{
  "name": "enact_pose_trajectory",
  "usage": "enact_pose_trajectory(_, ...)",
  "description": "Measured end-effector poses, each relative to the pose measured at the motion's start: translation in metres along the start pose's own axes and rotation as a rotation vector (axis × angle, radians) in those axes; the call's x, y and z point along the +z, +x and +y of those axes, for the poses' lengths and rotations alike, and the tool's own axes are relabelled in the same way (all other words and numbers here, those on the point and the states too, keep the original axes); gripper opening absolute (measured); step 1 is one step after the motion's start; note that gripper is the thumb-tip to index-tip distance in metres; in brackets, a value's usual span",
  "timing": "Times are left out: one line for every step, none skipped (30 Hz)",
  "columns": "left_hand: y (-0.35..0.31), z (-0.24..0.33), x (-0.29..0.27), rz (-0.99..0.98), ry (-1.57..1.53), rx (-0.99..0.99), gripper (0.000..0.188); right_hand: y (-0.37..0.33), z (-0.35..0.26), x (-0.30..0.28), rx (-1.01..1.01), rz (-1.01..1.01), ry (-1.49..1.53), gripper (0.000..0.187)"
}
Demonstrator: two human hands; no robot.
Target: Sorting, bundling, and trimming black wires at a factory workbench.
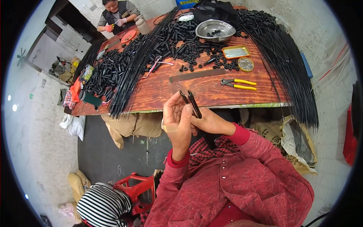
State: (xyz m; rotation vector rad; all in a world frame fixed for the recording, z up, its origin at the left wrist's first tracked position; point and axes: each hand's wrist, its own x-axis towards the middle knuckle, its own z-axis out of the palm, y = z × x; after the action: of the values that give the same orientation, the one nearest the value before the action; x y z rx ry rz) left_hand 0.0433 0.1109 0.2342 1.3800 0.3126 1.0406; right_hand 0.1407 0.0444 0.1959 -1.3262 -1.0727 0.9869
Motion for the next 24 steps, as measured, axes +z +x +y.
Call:
enact_pose_trajectory(-0.001,-0.001,0.001,-0.005,-0.039,-0.01,0.037,0.0,0.0,-0.001,0.019,0.023,-0.033,0.048)
enact_pose_trajectory(-0.001,-0.002,0.002,-0.013,-0.037,-0.012,0.037,-0.001,0.0,-0.001,0.018,0.03,-0.029,0.048)
enact_pose_trajectory(0.0,-0.003,0.004,-0.005,0.011,0.008,0.035,-0.002,0.0,-0.002,0.011,0.057,-0.05,0.046)
enact_pose_trajectory(0.001,-0.004,0.006,0.001,0.061,0.03,0.034,-0.004,0.001,-0.002,0.004,0.083,-0.071,0.045)
enact_pose_trajectory(0.001,-0.004,0.007,-0.006,0.064,0.027,0.034,-0.004,0.003,-0.002,0.003,0.089,-0.066,0.045)
enact_pose_trajectory(0.003,-0.004,0.008,-0.004,0.1,0.041,0.031,-0.004,0.005,-0.001,-0.05,0.123,-0.098,0.045)
enact_pose_trajectory(0.003,-0.004,0.009,-0.001,0.137,0.056,0.029,-0.004,0.006,-0.001,-0.104,0.155,-0.131,0.045)
enact_pose_trajectory(0.003,-0.004,0.01,-0.006,0.143,0.056,0.029,-0.005,0.006,0.0,-0.108,0.158,-0.124,0.045)
enact_pose_trajectory(0.006,-0.005,0.01,0.003,0.168,0.054,0.027,-0.005,0.001,-0.001,-0.086,0.158,-0.135,0.044)
enact_pose_trajectory(0.008,-0.005,0.009,0.013,0.193,0.051,0.026,-0.004,-0.003,-0.002,-0.065,0.157,-0.146,0.043)
enact_pose_trajectory(0.011,-0.003,0.009,0.006,0.199,0.057,0.026,-0.004,-0.004,-0.003,-0.074,0.162,-0.141,0.043)
enact_pose_trajectory(0.011,0.002,0.009,-0.006,0.125,-0.016,0.024,-0.006,-0.006,-0.003,-0.003,0.125,-0.138,0.039)
enact_pose_trajectory(0.011,0.005,0.008,-0.017,0.051,-0.089,0.023,-0.008,-0.008,-0.003,0.068,0.088,-0.136,0.036)
enact_pose_trajectory(0.015,0.006,0.005,-0.021,0.056,-0.09,0.023,-0.007,-0.011,-0.006,0.065,0.09,-0.13,0.036)
enact_pose_trajectory(0.018,0.008,0.001,-0.041,0.01,-0.131,0.022,-0.006,-0.015,-0.009,0.03,0.073,-0.205,0.032)
enact_pose_trajectory(0.02,0.008,-0.001,-0.062,-0.038,-0.173,0.021,-0.007,-0.016,-0.011,-0.005,0.056,-0.28,0.03)
enact_pose_trajectory(0.018,0.01,0.0,-0.063,-0.046,-0.177,0.02,-0.007,-0.005,-0.011,-0.184,0.158,-0.398,0.039)
enact_pose_trajectory(0.018,0.011,0.0,-0.064,-0.044,-0.181,0.02,-0.008,-0.007,-0.015,-0.181,0.158,-0.395,0.039)
enact_pose_trajectory(0.019,0.013,0.001,-0.078,-0.036,-0.187,0.021,-0.009,-0.014,-0.023,-0.152,0.098,-0.433,0.043)
enact_pose_trajectory(0.02,0.013,0.001,-0.093,-0.028,-0.194,0.022,-0.01,-0.02,-0.03,-0.123,0.038,-0.471,0.048)
enact_pose_trajectory(0.021,0.011,0.001,-0.094,-0.029,-0.194,0.022,-0.013,-0.024,-0.034,-0.249,0.107,-0.5,0.053)
enact_pose_trajectory(0.023,0.008,-0.001,-0.082,-0.05,-0.185,0.022,-0.015,-0.03,-0.041,-0.248,0.108,-0.501,0.053)
enact_pose_trajectory(0.024,0.006,-0.001,-0.069,-0.07,-0.176,0.022,-0.014,-0.035,-0.049,-0.25,0.104,-0.347,0.049)
enact_pose_trajectory(0.024,0.004,-0.001,-0.073,-0.071,-0.179,0.022,-0.013,-0.038,-0.055,-0.249,0.104,-0.194,0.046)
